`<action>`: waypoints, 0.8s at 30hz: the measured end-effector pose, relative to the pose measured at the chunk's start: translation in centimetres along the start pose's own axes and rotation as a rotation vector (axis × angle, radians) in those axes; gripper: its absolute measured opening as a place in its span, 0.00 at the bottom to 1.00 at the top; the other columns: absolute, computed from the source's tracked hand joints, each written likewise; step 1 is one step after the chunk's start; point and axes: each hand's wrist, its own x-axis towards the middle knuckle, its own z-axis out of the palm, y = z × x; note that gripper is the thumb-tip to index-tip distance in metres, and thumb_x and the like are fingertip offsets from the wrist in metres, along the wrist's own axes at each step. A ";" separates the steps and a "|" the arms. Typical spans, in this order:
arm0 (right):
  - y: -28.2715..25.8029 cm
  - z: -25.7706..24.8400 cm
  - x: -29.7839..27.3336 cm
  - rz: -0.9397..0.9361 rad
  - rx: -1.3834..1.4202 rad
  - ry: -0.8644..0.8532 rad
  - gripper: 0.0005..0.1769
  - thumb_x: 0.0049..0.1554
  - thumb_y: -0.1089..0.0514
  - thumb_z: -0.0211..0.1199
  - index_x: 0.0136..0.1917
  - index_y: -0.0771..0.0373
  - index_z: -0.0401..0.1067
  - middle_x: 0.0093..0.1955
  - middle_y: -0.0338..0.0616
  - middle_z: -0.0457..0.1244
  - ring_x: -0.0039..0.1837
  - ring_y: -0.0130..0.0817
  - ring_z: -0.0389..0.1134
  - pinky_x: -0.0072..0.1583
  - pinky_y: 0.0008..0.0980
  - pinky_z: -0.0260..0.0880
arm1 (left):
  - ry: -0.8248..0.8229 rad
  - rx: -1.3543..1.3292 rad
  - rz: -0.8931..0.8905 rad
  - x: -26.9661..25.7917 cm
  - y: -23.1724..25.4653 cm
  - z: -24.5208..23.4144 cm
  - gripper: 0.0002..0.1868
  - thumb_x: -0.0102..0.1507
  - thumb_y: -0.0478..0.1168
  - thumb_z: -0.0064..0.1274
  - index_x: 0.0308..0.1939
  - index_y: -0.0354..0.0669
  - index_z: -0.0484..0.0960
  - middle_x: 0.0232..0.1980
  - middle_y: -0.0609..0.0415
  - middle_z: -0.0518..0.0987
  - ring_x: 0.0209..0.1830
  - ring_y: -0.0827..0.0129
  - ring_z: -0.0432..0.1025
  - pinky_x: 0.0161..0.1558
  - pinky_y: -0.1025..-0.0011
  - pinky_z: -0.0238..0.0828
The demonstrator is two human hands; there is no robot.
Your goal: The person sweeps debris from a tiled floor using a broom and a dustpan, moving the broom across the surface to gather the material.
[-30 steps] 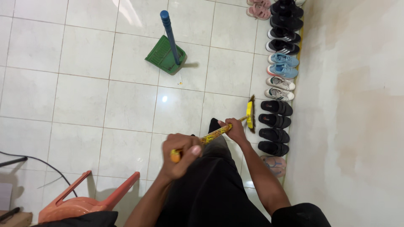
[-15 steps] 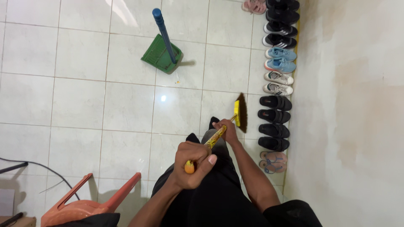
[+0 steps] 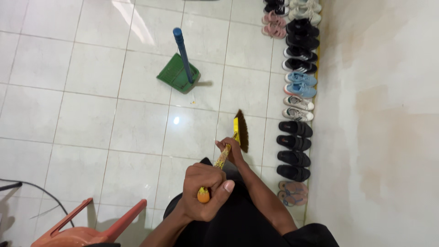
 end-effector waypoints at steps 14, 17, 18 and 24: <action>-5.1 -3.4 -0.2 -0.031 -0.159 -0.111 0.34 0.57 0.47 0.71 0.23 0.66 0.57 0.24 0.49 0.53 0.29 0.42 0.53 0.38 0.43 0.56 | 0.046 -0.085 0.120 -0.5 2.2 -0.7 0.23 0.63 0.26 0.52 0.18 0.45 0.58 0.17 0.57 0.63 0.14 0.72 0.60 0.20 0.72 0.57; -6.8 -4.7 -0.7 -0.013 -0.208 -0.138 0.35 0.57 0.45 0.71 0.22 0.66 0.57 0.24 0.50 0.54 0.29 0.42 0.54 0.38 0.43 0.57 | 0.111 -0.159 0.142 -0.9 2.2 -1.2 0.22 0.63 0.28 0.50 0.18 0.45 0.58 0.16 0.57 0.64 0.14 0.74 0.60 0.18 0.72 0.58; -7.2 -5.1 -0.8 -0.018 -0.229 -0.132 0.35 0.57 0.45 0.71 0.23 0.67 0.57 0.23 0.50 0.54 0.29 0.43 0.55 0.38 0.43 0.57 | 0.135 -0.192 0.159 -1.0 2.1 -1.3 0.22 0.62 0.30 0.50 0.17 0.46 0.59 0.15 0.57 0.65 0.13 0.75 0.60 0.16 0.73 0.59; -5.5 -8.4 -1.5 0.009 -0.237 -0.161 0.32 0.54 0.46 0.73 0.25 0.67 0.58 0.24 0.51 0.54 0.30 0.46 0.54 0.37 0.45 0.57 | 0.150 -0.265 0.029 0.1 0.1 -1.6 0.24 0.66 0.33 0.50 0.18 0.47 0.56 0.15 0.58 0.59 0.13 0.76 0.55 0.18 0.73 0.54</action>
